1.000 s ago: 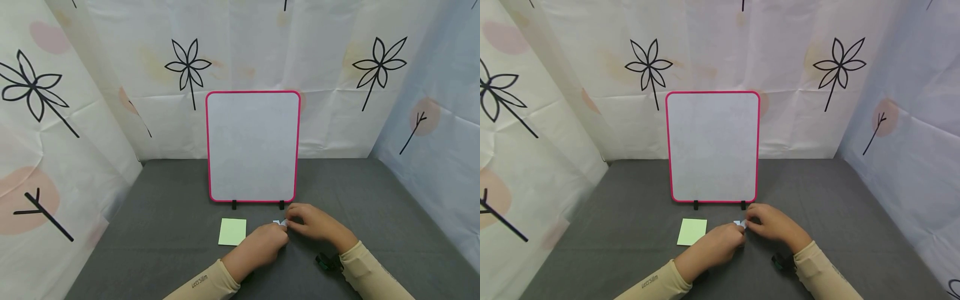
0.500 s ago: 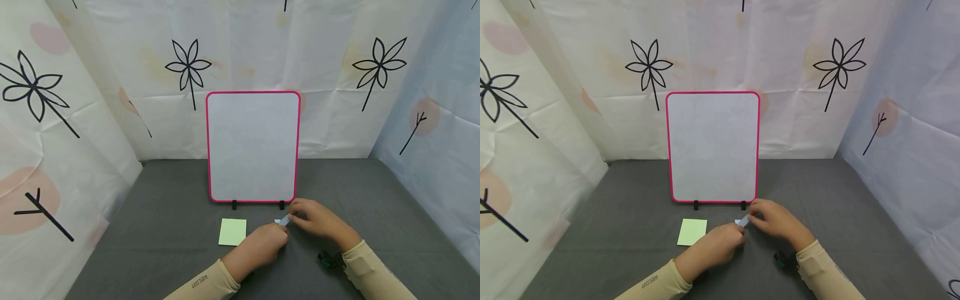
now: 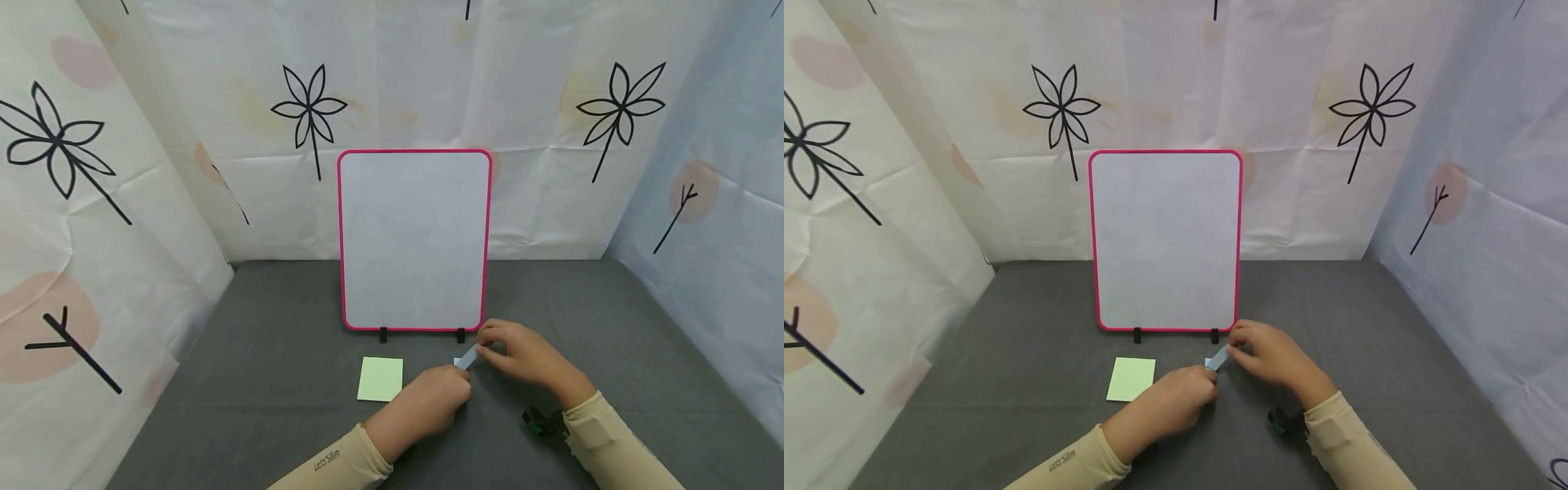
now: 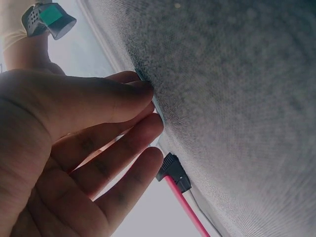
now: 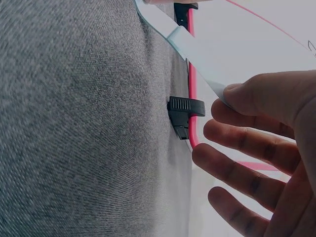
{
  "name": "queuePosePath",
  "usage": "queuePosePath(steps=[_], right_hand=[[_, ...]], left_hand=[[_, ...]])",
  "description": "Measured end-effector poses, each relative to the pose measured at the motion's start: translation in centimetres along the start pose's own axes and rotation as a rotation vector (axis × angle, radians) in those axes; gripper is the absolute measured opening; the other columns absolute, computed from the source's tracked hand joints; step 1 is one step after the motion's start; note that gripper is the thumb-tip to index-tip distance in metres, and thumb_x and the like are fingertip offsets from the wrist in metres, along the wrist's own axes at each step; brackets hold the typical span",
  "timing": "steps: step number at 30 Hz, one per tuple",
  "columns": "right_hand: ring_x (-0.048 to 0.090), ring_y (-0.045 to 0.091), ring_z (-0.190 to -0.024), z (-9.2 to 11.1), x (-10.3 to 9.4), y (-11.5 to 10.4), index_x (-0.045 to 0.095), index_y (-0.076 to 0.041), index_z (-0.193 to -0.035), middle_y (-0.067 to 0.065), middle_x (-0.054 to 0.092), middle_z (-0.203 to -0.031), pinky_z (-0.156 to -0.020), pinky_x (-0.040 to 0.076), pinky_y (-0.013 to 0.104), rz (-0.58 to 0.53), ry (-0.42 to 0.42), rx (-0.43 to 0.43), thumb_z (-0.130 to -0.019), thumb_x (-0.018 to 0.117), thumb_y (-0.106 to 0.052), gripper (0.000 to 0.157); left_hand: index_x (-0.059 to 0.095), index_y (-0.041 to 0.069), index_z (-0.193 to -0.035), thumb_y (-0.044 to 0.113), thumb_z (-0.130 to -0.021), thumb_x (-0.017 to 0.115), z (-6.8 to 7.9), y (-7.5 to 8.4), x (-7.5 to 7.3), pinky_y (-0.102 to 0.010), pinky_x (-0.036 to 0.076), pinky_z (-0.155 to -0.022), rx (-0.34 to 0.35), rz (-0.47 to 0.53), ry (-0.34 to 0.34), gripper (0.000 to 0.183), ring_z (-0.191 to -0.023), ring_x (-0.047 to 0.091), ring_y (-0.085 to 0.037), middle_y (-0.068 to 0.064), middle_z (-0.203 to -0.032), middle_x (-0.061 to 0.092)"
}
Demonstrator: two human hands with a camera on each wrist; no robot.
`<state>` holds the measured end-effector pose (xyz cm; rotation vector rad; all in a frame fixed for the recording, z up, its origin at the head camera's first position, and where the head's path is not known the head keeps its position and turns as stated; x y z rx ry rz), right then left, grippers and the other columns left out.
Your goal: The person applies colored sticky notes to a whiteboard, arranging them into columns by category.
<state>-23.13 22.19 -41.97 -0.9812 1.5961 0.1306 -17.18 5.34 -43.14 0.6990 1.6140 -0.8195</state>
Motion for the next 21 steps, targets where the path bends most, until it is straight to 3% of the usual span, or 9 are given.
queuePosePath(steps=[6, 13, 21], right_hand=[[0.057, -0.001, -0.082, 0.07, -0.18, 0.02, 0.075, -0.014, -0.089, -0.011, 0.067, -0.096, -0.073, 0.058, 0.036, 0.016, 0.02, 0.013, -0.095, 0.077, -0.009, 0.009], [0.058, -0.002, -0.082, 0.02, -0.48, 0.23, 0.076, -0.015, -0.088, -0.011, 0.068, -0.097, -0.072, 0.058, 0.035, 0.026, 0.036, 0.014, -0.095, 0.078, -0.009, 0.009], [0.06, -0.001, -0.082, 0.18, -0.89, 0.28, 0.076, -0.016, -0.089, -0.011, 0.069, -0.097, -0.071, 0.058, 0.036, 0.035, 0.068, -0.008, -0.094, 0.079, -0.008, 0.01]], left_hand=[[0.074, 0.022, -0.075, 0.005, -0.09, 0.079, -0.04, 0.04, -0.03, -0.023, 0.035, -0.051, -0.005, -0.009, 0.002, 0.023, -0.059, 0.042, -0.006, 0.008, -0.073, 0.057], [0.072, 0.023, -0.072, 0.004, -0.087, 0.08, 0.06, 0.06, 0.06, -0.023, 0.034, -0.051, 0.002, -0.046, 0.05, 0.026, -0.058, 0.042, -0.005, 0.01, -0.071, 0.055], [0.072, 0.023, -0.072, 0.004, -0.088, 0.079, 0.06, 0.11, 0.0, -0.024, 0.033, -0.051, 0.005, -0.042, 0.041, 0.026, -0.057, 0.042, -0.005, 0.009, -0.071, 0.055]])
Point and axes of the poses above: each hand's wrist, its own z-axis away from the middle knuckle, its own x-axis out of the palm, y = z × x, the point moved 4 cm from there along -z, towards the middle knuckle
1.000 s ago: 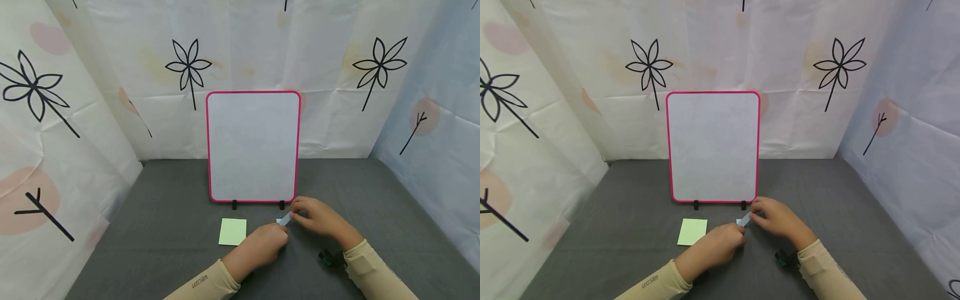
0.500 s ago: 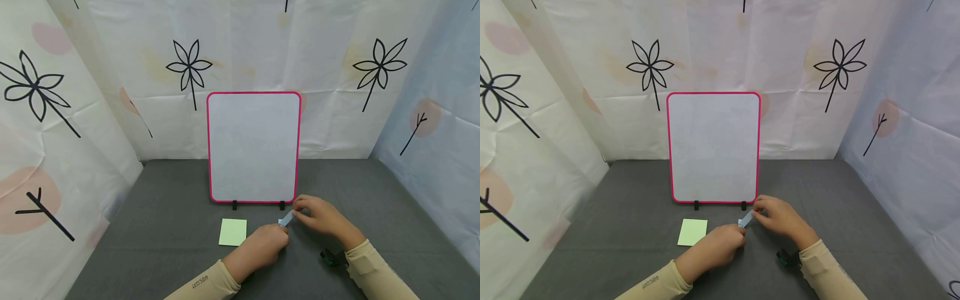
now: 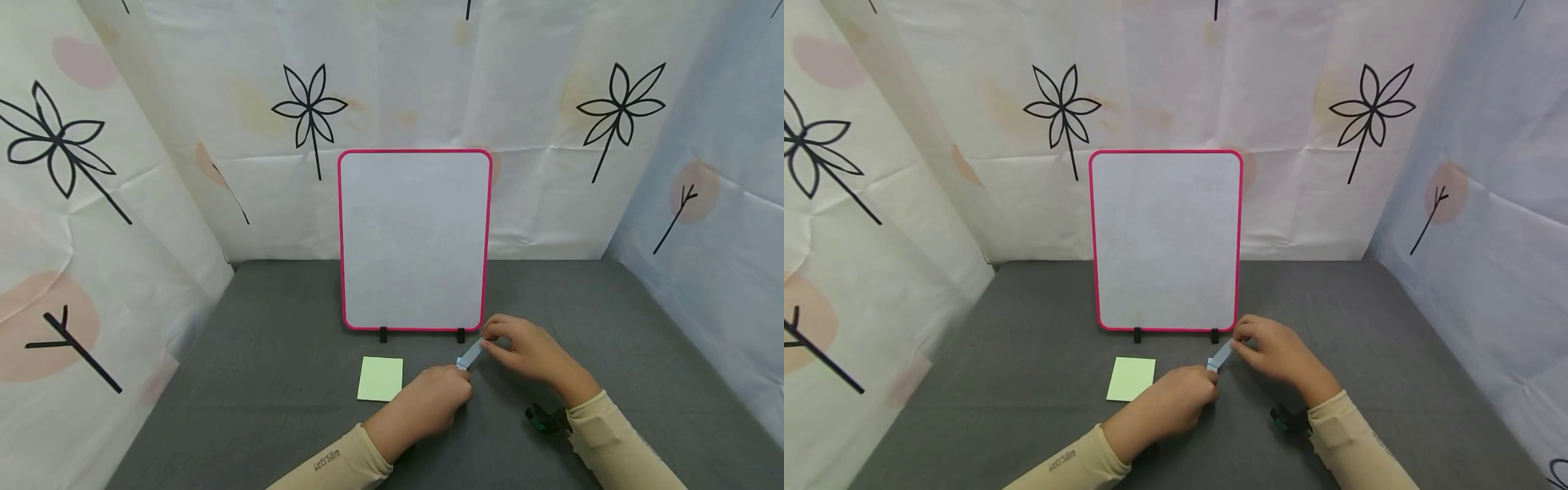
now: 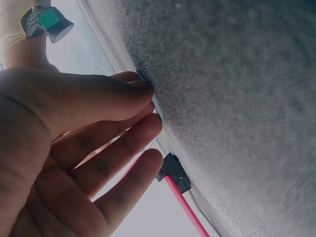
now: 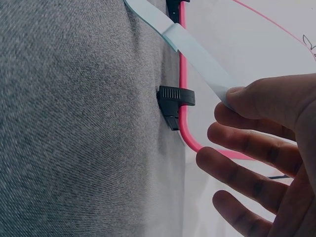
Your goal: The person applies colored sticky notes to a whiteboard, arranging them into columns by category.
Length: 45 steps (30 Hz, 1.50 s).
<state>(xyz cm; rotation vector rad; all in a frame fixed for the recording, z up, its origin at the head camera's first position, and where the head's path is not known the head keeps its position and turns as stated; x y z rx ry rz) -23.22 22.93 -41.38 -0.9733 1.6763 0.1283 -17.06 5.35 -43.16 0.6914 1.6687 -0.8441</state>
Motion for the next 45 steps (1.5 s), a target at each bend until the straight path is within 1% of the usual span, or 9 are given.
queuePosePath(steps=[5, 11, 20, 28, 34, 37, 41, 43, 45], right_hand=[[0.061, -0.001, -0.082, 0.1, -0.1, 0.1, 0.077, -0.016, -0.088, -0.011, 0.069, -0.096, -0.07, 0.058, 0.036, 0.015, 0.017, 0.0, -0.093, 0.08, -0.008, 0.01], [0.06, -0.001, -0.08, 0.0, -0.2, 0.3, 0.077, -0.015, -0.09, -0.012, 0.068, -0.096, -0.071, 0.058, 0.036, 0.027, 0.015, 0.025, -0.094, 0.08, -0.01, 0.007], [0.061, -0.001, -0.081, 0.1, -0.5, 0.4, 0.078, -0.015, -0.092, -0.012, 0.068, -0.096, -0.072, 0.058, 0.037, 0.053, 0.028, 0.03, -0.095, 0.079, -0.011, 0.005], [0.061, -0.001, -0.082, 0.1, -0.7, 0.6, 0.077, -0.018, -0.094, -0.014, 0.068, -0.096, -0.073, 0.059, 0.038, 0.072, 0.037, 0.047, -0.096, 0.078, -0.013, 0.006], [0.06, -0.001, -0.079, 0.2, -0.9, 0.6, 0.075, -0.02, -0.096, -0.014, 0.068, -0.092, -0.068, 0.055, 0.03, 0.089, 0.059, 0.077, -0.097, 0.077, -0.015, 0.005], [0.062, 0.0, -0.079, 0.3, -1.0, 0.6, 0.075, -0.019, -0.096, -0.013, 0.068, -0.091, -0.069, 0.054, 0.029, 0.119, 0.078, 0.087, -0.097, 0.077, -0.016, 0.004], [0.065, 0.006, -0.081, 0.3, -1.5, 0.6, 0.075, -0.017, -0.093, -0.01, 0.069, -0.092, -0.069, 0.055, 0.032, 0.142, 0.145, 0.09, -0.097, 0.077, -0.013, 0.005], [0.066, 0.007, -0.081, 0.3, -1.8, 0.5, 0.075, -0.018, -0.092, -0.01, 0.069, -0.092, -0.068, 0.054, 0.032, 0.148, 0.173, 0.092, -0.096, 0.077, -0.012, 0.008], [0.066, 0.008, -0.081, 0.3, -2.1, 0.5, 0.074, -0.02, -0.092, -0.01, 0.069, -0.093, -0.067, 0.054, 0.031, 0.147, 0.183, 0.094, -0.096, 0.078, -0.011, 0.01]], left_hand=[[0.071, 0.023, -0.071, 0.004, -0.089, 0.078, 0.0, 0.0, 0.0, -0.023, 0.033, -0.051, 0.002, 0.011, -0.012, 0.028, -0.056, 0.041, -0.005, 0.009, -0.07, 0.055], [0.075, 0.021, -0.076, 0.006, -0.09, 0.079, -0.1, -0.1, 0.0, -0.023, 0.036, -0.052, 0.004, 0.02, -0.035, 0.022, -0.058, 0.044, -0.006, 0.008, -0.072, 0.057], [0.074, 0.024, -0.074, 0.005, -0.088, 0.081, 0.0, 0.0, 0.1, -0.023, 0.037, -0.051, 0.004, 0.005, -0.005, 0.024, -0.058, 0.046, -0.006, 0.009, -0.071, 0.056], [0.076, 0.024, -0.075, 0.005, -0.086, 0.082, 0.0, 0.0, 0.1, -0.023, 0.038, -0.051, 0.007, 0.003, -0.001, 0.022, -0.059, 0.048, -0.006, 0.009, -0.072, 0.058], [0.078, 0.024, -0.078, 0.006, -0.086, 0.081, -0.1, 0.0, 0.3, -0.023, 0.039, -0.051, 0.006, 0.013, -0.008, 0.02, -0.06, 0.048, -0.006, 0.009, -0.072, 0.058], [0.077, 0.024, -0.076, 0.005, -0.086, 0.081, -0.1, 0.1, 0.3, -0.023, 0.039, -0.051, 0.007, 0.012, -0.003, 0.021, -0.06, 0.05, -0.007, 0.009, -0.072, 0.058], [0.074, 0.024, -0.07, 0.004, -0.084, 0.081, 0.0, 0.1, 0.2, -0.024, 0.04, -0.051, 0.008, 0.007, 0.007, 0.026, -0.059, 0.051, -0.008, 0.009, -0.07, 0.056], [0.072, 0.024, -0.068, 0.003, -0.084, 0.08, 0.0, 0.0, 0.2, -0.024, 0.04, -0.052, 0.006, 0.009, 0.011, 0.028, -0.058, 0.051, -0.008, 0.009, -0.069, 0.055], [0.071, 0.024, -0.067, 0.002, -0.084, 0.08, 0.0, 0.0, 0.3, -0.023, 0.04, -0.052, 0.003, 0.015, 0.011, 0.029, -0.058, 0.05, -0.008, 0.009, -0.069, 0.055]])
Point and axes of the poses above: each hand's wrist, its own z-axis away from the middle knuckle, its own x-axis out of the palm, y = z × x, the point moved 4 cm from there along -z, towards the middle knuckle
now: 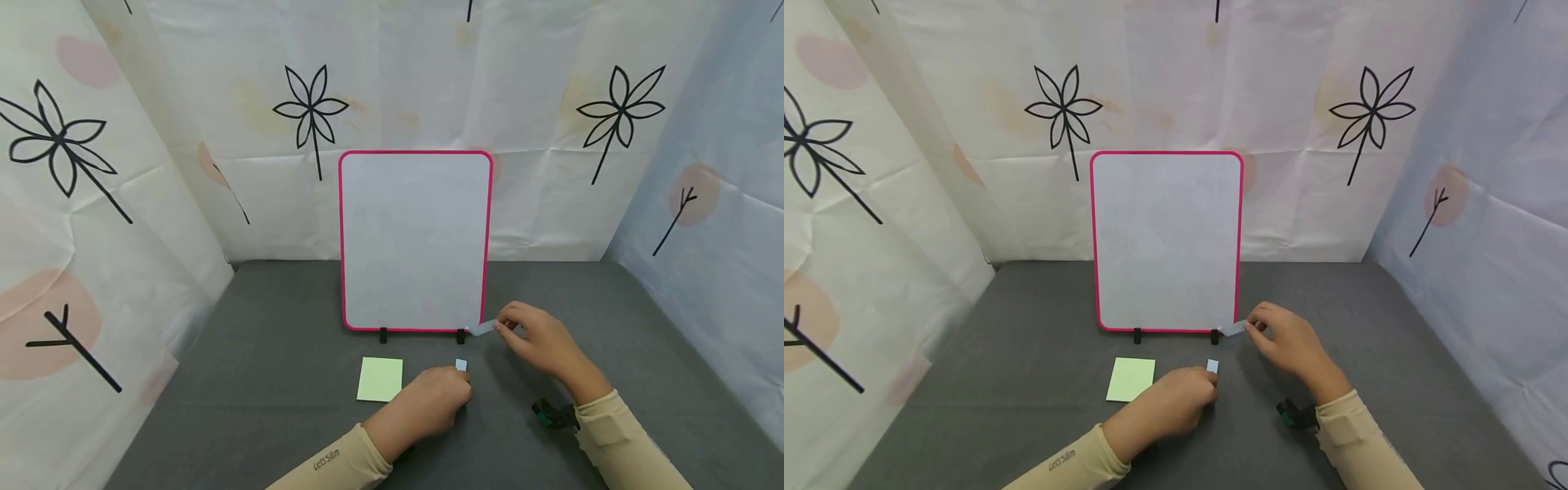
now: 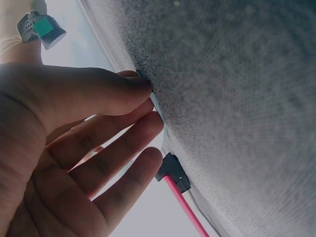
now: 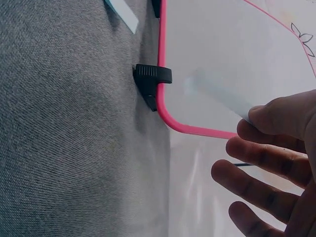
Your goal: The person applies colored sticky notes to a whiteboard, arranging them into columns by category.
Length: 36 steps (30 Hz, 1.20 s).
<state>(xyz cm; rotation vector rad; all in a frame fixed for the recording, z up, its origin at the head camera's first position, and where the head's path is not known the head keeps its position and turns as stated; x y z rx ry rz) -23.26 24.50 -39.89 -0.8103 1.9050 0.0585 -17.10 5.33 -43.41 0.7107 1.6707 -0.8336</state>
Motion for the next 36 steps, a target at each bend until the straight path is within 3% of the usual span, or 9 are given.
queuePosePath(steps=[13, 19, 28, 36], right_hand=[[0.068, 0.009, -0.08, -0.1, -0.5, -0.3, 0.078, -0.016, -0.093, -0.008, 0.071, -0.092, -0.066, 0.054, 0.03, 0.022, -0.016, -0.006, -0.093, 0.081, -0.012, 0.005], [0.071, 0.013, -0.08, -0.1, -1.0, -0.3, 0.079, -0.017, -0.091, -0.008, 0.072, -0.091, -0.066, 0.055, 0.033, 0.017, -0.017, -0.043, -0.088, 0.084, -0.008, 0.012], [0.069, 0.013, -0.075, -1.4, -2.8, -0.7, 0.075, -0.018, -0.086, -0.008, 0.071, -0.087, -0.072, 0.058, 0.043, 0.023, 0.113, -0.09, -0.08, 0.087, 0.0, 0.023], [0.07, 0.017, -0.076, -4.4, -3.9, -2.0, 0.077, -0.012, -0.088, -0.002, 0.074, -0.089, -0.075, 0.055, 0.041, -0.027, 0.258, -0.063, -0.082, 0.085, 0.001, 0.017]], left_hand=[[0.073, 0.023, -0.073, 0.005, -0.088, 0.079, 0.2, 0.0, -0.2, -0.023, 0.043, -0.053, -0.003, 0.018, -0.068, 0.025, -0.063, 0.053, -0.009, 0.008, -0.076, 0.058], [0.073, 0.024, -0.071, 0.007, -0.089, 0.079, 0.3, 0.1, -0.3, -0.023, 0.044, -0.053, 0.008, 0.016, -0.053, 0.026, -0.062, 0.052, -0.009, 0.007, -0.074, 0.057], [0.064, 0.024, -0.063, 0.012, -0.091, 0.076, 0.3, -0.3, -0.7, -0.024, 0.038, -0.051, -0.002, 0.028, -0.018, 0.032, -0.057, 0.046, -0.008, 0.007, -0.072, 0.054], [0.068, 0.024, -0.067, 0.022, -0.088, 0.082, 0.5, -1.2, -1.5, -0.024, 0.037, -0.055, -0.034, 0.07, -0.009, 0.026, -0.063, 0.048, -0.008, 0.008, -0.074, 0.053]])
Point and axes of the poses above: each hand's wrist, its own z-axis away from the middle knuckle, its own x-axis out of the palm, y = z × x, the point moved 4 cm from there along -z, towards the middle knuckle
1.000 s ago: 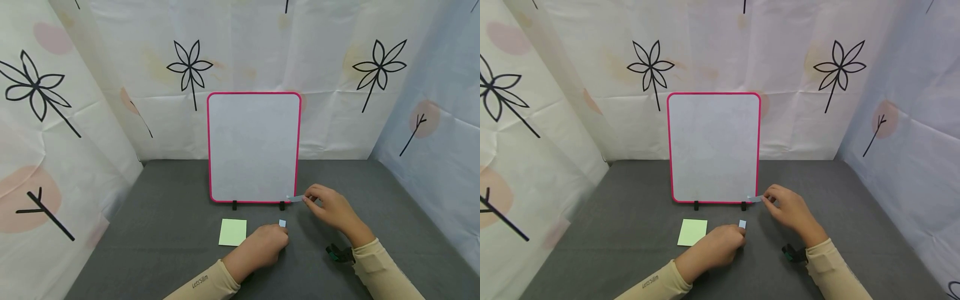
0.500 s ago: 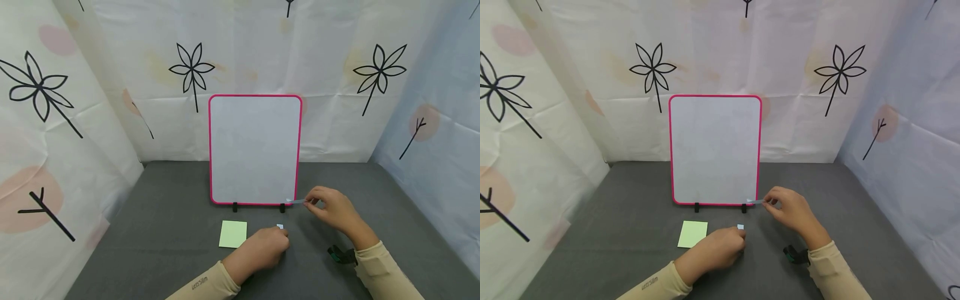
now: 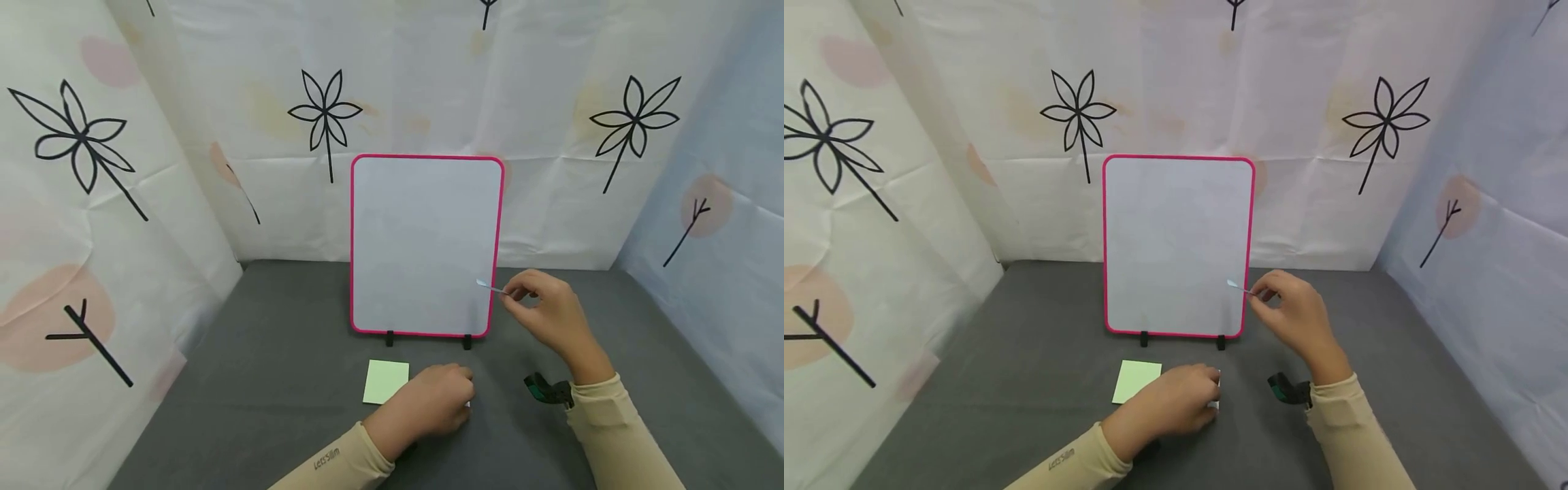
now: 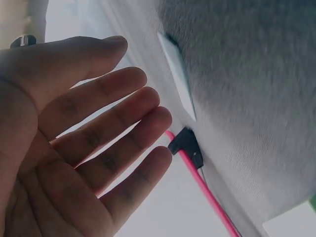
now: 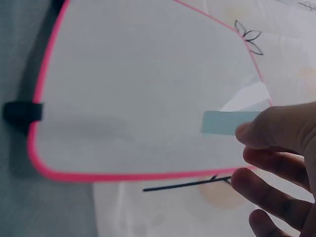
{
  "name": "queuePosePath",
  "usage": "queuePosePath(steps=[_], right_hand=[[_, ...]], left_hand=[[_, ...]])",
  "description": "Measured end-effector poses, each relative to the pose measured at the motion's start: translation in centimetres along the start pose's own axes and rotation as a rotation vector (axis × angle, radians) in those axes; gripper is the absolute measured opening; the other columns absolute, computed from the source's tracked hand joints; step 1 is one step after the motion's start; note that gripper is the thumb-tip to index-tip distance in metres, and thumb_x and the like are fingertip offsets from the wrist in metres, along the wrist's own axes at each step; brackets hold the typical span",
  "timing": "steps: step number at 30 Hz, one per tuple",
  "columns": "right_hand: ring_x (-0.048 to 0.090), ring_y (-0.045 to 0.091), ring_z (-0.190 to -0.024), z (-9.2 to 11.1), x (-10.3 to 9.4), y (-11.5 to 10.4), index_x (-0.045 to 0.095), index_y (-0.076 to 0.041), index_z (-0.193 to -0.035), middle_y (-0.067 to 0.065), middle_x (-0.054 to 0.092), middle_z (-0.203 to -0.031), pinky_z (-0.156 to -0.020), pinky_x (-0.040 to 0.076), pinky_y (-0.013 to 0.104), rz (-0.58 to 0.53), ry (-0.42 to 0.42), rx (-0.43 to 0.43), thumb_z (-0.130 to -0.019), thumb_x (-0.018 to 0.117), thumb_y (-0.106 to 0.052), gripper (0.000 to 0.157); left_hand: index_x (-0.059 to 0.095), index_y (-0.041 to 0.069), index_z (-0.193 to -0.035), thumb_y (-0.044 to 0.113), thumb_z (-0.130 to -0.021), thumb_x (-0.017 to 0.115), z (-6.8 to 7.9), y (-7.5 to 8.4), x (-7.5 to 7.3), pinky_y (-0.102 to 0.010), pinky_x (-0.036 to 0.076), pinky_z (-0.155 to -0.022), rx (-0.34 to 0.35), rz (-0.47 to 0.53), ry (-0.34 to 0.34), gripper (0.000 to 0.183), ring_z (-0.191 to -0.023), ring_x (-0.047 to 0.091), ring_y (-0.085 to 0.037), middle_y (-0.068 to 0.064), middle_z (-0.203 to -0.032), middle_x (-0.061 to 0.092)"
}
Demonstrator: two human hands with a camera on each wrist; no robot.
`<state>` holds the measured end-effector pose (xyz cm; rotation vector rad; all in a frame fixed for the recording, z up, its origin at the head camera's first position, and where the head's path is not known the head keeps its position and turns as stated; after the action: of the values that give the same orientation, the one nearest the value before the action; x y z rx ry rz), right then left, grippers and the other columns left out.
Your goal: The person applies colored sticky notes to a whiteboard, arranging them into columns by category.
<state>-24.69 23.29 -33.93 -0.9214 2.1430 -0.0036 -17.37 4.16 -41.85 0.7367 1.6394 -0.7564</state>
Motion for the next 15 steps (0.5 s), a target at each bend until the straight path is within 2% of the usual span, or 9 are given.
queuePosePath(steps=[4, 8, 12, 15], right_hand=[[0.07, 0.017, -0.077, -1.8, 0.0, -1.1, 0.077, -0.011, -0.089, -0.001, 0.075, -0.089, -0.078, 0.051, 0.028, 0.002, 0.084, -0.006, -0.083, 0.082, 0.003, 0.016], [0.071, 0.019, -0.076, -3.3, 0.1, -2.1, 0.078, -0.008, -0.09, 0.003, 0.076, -0.092, -0.078, 0.046, 0.017, -0.028, 0.165, -0.029, -0.082, 0.08, 0.006, 0.015], [0.071, 0.02, -0.075, -4.3, 0.7, -2.6, 0.078, -0.005, -0.09, 0.005, 0.077, -0.093, -0.07, 0.045, 0.015, -0.008, 0.234, -0.072, -0.082, 0.08, 0.007, 0.015], [0.071, 0.021, -0.075, -5.0, 1.3, -2.8, 0.078, -0.005, -0.091, 0.006, 0.076, -0.092, -0.066, 0.045, 0.015, 0.032, 0.264, -0.087, -0.082, 0.08, 0.006, 0.014]], left_hand=[[0.076, 0.026, -0.075, 0.03, -0.089, 0.084, 0.2, -0.8, -0.6, -0.021, 0.037, -0.057, -0.021, 0.0, 0.02, 0.017, -0.067, 0.05, -0.007, 0.01, -0.076, 0.055], [0.074, 0.024, -0.074, 0.029, -0.09, 0.083, 0.4, -1.7, -1.0, -0.019, 0.034, -0.057, -0.047, 0.038, 0.019, 0.019, -0.064, 0.043, -0.006, 0.01, -0.074, 0.052], [0.072, 0.021, -0.072, 0.025, -0.092, 0.081, 0.6, -2.7, -1.3, -0.018, 0.033, -0.058, -0.07, 0.075, 0.017, 0.022, -0.063, 0.039, -0.005, 0.009, -0.073, 0.05], [0.077, 0.02, -0.08, 0.025, -0.093, 0.08, 0.8, -3.5, -1.6, -0.016, 0.035, -0.06, -0.088, 0.097, 0.004, 0.015, -0.065, 0.039, -0.005, 0.009, -0.075, 0.052]])
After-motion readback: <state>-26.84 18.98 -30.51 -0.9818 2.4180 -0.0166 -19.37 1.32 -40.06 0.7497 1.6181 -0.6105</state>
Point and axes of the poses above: each hand's wrist, its own z-axis away from the middle knuckle, its own x-axis out of the palm, y = z × x, the point moved 4 cm from there along -z, towards the middle knuckle
